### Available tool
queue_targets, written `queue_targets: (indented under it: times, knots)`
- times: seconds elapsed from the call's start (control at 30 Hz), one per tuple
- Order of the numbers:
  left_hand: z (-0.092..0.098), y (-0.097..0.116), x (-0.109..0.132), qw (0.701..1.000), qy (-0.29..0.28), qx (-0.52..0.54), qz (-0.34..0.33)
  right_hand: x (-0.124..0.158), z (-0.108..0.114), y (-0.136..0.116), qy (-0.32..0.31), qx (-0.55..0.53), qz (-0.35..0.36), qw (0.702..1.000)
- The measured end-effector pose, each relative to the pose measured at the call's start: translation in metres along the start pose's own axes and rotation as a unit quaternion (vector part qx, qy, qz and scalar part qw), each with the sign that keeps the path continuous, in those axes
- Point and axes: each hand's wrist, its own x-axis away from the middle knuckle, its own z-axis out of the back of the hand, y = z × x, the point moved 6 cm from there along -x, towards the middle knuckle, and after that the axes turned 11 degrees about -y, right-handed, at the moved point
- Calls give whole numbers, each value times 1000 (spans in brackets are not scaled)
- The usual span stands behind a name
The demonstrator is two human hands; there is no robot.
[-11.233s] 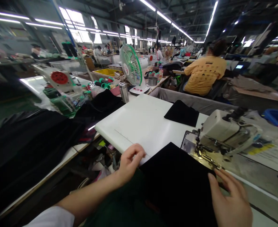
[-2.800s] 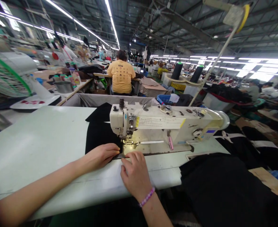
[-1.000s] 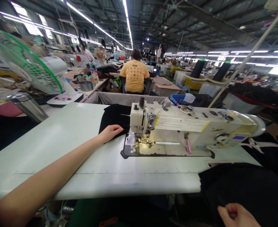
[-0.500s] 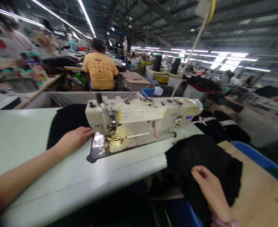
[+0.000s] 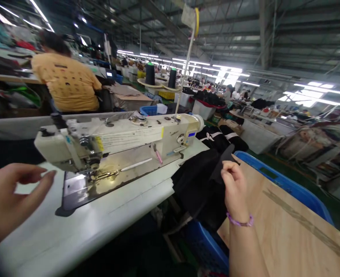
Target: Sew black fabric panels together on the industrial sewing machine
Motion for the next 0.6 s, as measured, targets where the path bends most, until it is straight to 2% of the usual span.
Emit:
queue_targets:
  times: [0.03,0.1,0.17,0.2,0.27,0.3,0.37,0.47,0.6]
  knots:
    - [3,27,9,999,9,4,-31,5,-19,-11,-64,-35,9,997]
    - [0,86,25,985,-63,75,-140,25,-69,-32,-235,-119,-14,965]
    - [-3,135,41,958,-139,147,-205,57,-118,-50,-395,-176,-79,898]
    - [-4,153,47,941,-176,179,-228,73,-138,-57,-456,-190,-107,863]
    - [-1,177,54,911,-204,232,-271,99,-165,-69,-529,-199,-140,813]
    - [2,181,56,903,-201,253,-283,107,-174,-72,-546,-196,-140,802]
    - [15,177,55,910,-156,259,-284,114,-184,-76,-549,-164,-105,813]
    - [38,161,53,959,-64,171,-217,121,-192,-81,-531,-103,-33,840]
    - [58,155,61,983,-58,90,-151,140,-200,-87,-473,-67,-24,878]
